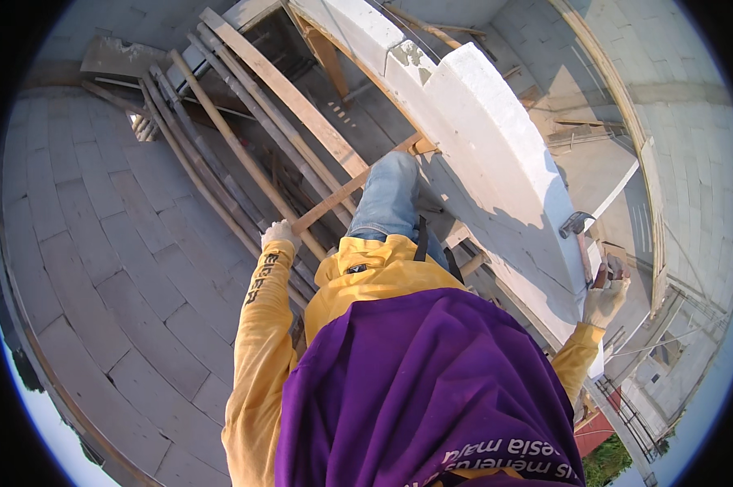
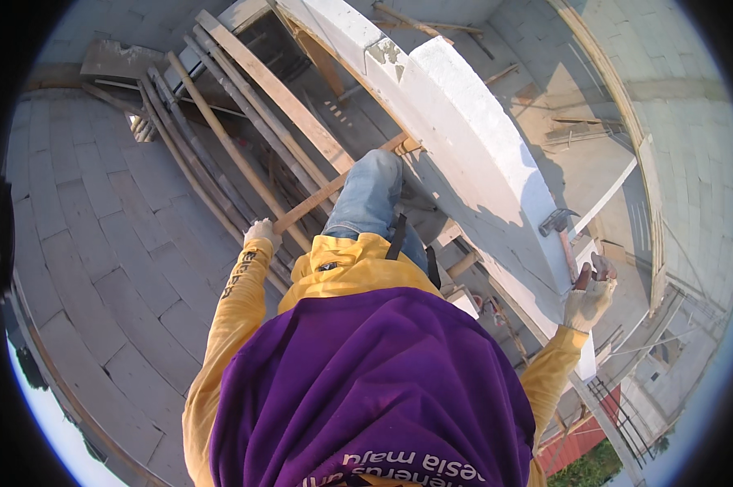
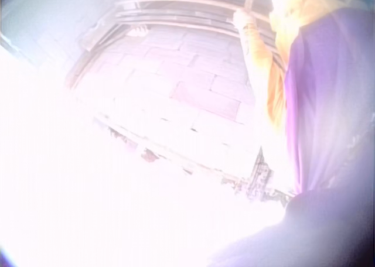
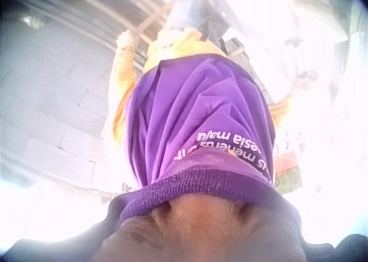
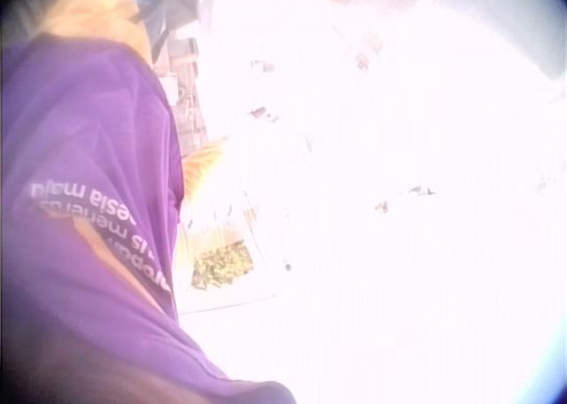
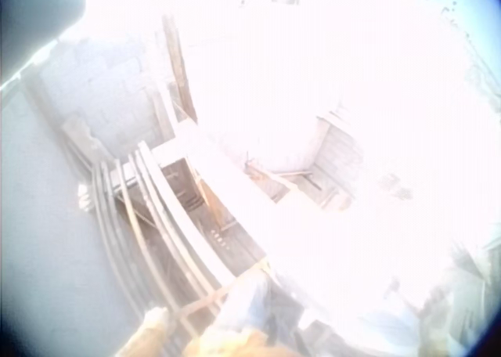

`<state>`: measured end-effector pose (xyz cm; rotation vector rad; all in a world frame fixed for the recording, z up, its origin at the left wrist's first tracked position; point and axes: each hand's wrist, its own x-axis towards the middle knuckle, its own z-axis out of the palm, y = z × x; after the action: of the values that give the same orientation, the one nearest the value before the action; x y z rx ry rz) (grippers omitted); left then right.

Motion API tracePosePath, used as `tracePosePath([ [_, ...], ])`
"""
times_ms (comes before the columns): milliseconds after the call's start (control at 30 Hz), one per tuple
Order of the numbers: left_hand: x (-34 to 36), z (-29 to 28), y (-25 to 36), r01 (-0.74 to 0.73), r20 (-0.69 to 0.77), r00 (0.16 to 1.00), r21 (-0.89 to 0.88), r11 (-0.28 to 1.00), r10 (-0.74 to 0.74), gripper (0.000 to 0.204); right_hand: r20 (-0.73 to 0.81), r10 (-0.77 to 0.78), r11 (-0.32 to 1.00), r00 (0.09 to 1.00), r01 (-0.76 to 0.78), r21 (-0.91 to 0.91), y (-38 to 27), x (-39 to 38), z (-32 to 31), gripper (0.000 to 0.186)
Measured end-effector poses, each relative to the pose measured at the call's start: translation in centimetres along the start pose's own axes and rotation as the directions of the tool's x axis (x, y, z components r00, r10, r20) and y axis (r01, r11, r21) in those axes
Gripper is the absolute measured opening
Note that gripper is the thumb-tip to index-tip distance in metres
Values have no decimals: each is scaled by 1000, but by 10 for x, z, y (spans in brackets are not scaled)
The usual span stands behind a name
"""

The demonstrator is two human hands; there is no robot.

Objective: The person applies mortar to the top of a block wall and to individual blocks using a trowel, then places the blocks on the wall and secures them by tapping with a hammer.

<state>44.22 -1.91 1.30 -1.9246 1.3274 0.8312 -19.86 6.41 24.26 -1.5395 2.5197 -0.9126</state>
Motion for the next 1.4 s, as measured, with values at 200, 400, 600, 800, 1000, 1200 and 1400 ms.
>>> tracePosePath([
  [200,6,8,-5,-16,3,1000,-10,1000,16,41,19,-181,952,983,179,-249,-18,18,5,24],
  [400,-1,1,-4,-30,-32,999,-14,999,29,40,9,-150,988,989,150,-32,-24,37,41,20],
  [600,-8,1,-2,-45,-61,997,-8,999,45,39,99,-300,930,949,314,-193,-43,71,78,21],
  [800,-9,-2,-1,-49,-30,998,28,998,50,41,29,-450,871,893,445,-208,-76,91,106,19],
  [1000,-4,4,-2,-35,-36,999,8,999,35,40,-10,-420,898,908,414,-153,-79,78,94,20],
  [1200,16,11,-8,-39,27,999,20,999,38,43,-93,-252,967,963,247,-63,-83,44,62,20],
  [1400,35,-34,-6,28,177,984,-177,984,4,75,-186,-208,960,960,163,-229,-61,21,38,20],
])
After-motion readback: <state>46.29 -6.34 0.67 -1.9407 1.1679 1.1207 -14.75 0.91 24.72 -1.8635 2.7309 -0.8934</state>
